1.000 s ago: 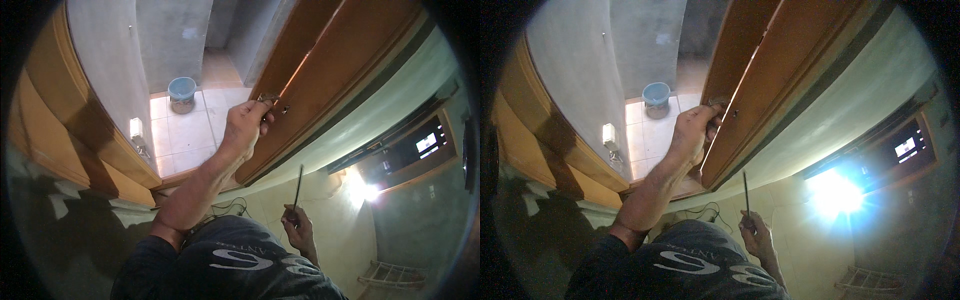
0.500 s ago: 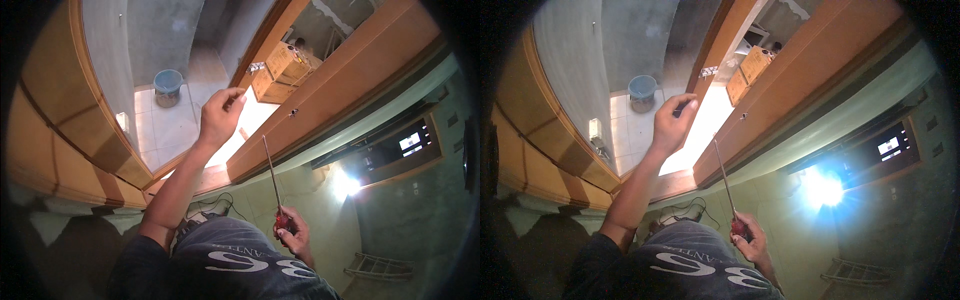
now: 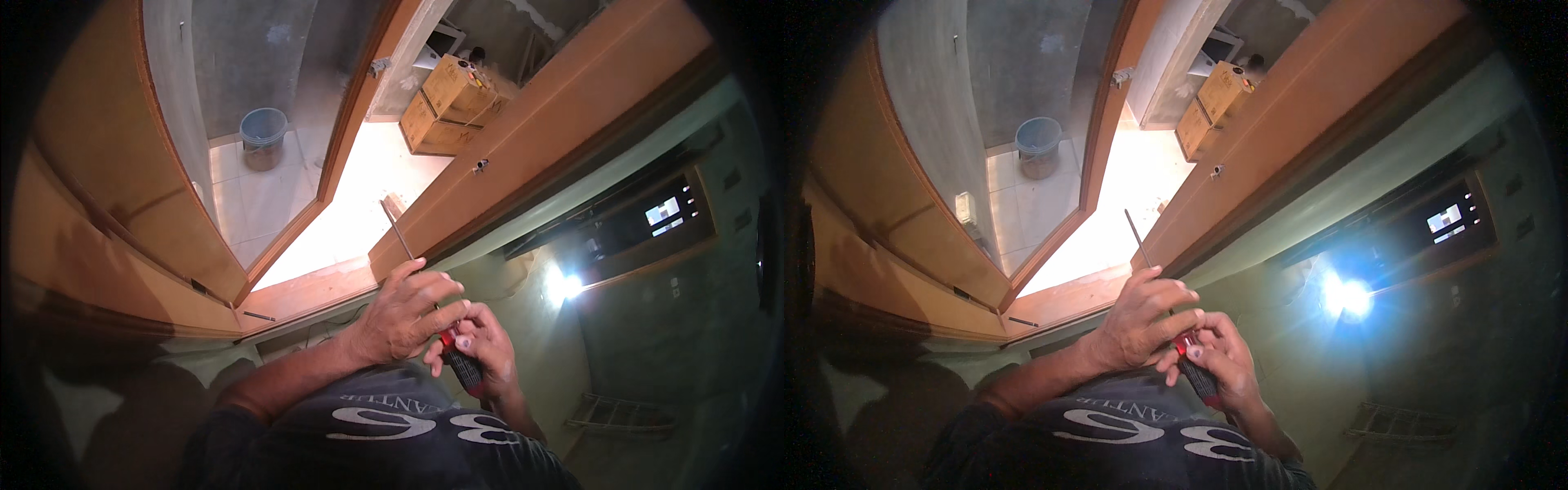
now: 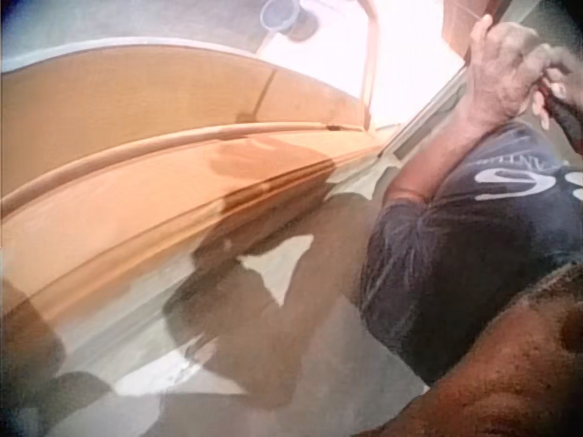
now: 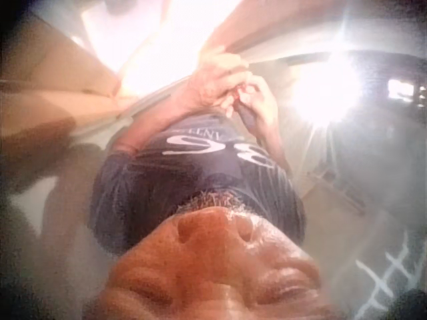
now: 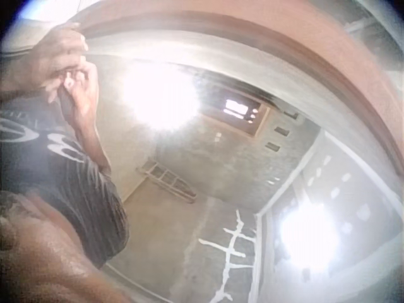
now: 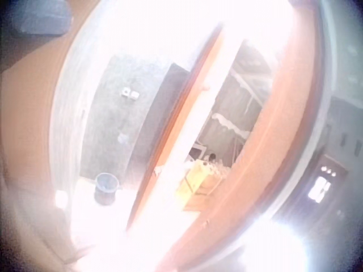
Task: The person installs a door latch and strike plate on a wooden door frame. They use a hammer to drive nails into the frame and a screwdriver to tighten screws on the latch mechanism. The person moves between the door frame and a nearby work area to retrieve tools.
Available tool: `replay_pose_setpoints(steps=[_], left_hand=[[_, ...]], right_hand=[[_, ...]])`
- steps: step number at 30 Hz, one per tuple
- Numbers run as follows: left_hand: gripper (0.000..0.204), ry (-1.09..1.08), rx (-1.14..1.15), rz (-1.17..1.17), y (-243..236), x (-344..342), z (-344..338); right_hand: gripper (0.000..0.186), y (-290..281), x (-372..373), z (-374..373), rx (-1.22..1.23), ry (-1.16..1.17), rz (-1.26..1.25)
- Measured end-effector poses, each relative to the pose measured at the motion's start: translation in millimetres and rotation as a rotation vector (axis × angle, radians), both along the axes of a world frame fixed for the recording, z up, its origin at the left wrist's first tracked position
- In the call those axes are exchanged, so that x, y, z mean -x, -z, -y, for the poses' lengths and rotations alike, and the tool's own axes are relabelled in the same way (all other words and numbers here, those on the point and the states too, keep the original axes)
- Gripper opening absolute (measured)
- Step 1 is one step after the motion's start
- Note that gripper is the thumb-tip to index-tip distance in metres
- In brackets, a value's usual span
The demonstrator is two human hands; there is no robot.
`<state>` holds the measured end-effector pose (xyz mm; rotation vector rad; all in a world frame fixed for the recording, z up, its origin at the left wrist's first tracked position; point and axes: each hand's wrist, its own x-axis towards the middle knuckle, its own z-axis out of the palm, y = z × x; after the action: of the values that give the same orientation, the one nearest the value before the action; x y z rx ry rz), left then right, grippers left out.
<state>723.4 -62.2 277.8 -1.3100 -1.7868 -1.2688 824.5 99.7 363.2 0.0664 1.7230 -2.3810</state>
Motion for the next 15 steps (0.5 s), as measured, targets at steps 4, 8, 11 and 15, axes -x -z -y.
replay_pose_setpoints(steps=[4, 8, 11, 15], left_hand=[[0.062, 0.198, 0.027, 0.050, -9.9, 5.3, 5.4], [0.067, 0.311, -0.061, 0.225, -20.0, 7.7, 17.7], [0.064, 0.292, -0.080, 0.253, -30.1, 11.2, 38.0], [0.061, 0.485, -0.354, 0.388, -54.8, 36.1, 54.4]], right_hand=[[0.036, -5.7, 7.9, 8.9, 0.101, -0.014, -0.027], [0.038, -10.4, 4.5, 2.1, -0.034, -0.085, -0.107], [0.032, -10.5, -1.2, -10.9, -0.227, 0.038, -0.166], [0.025, -7.4, -3.6, -35.3, -0.319, 0.312, -0.180]])
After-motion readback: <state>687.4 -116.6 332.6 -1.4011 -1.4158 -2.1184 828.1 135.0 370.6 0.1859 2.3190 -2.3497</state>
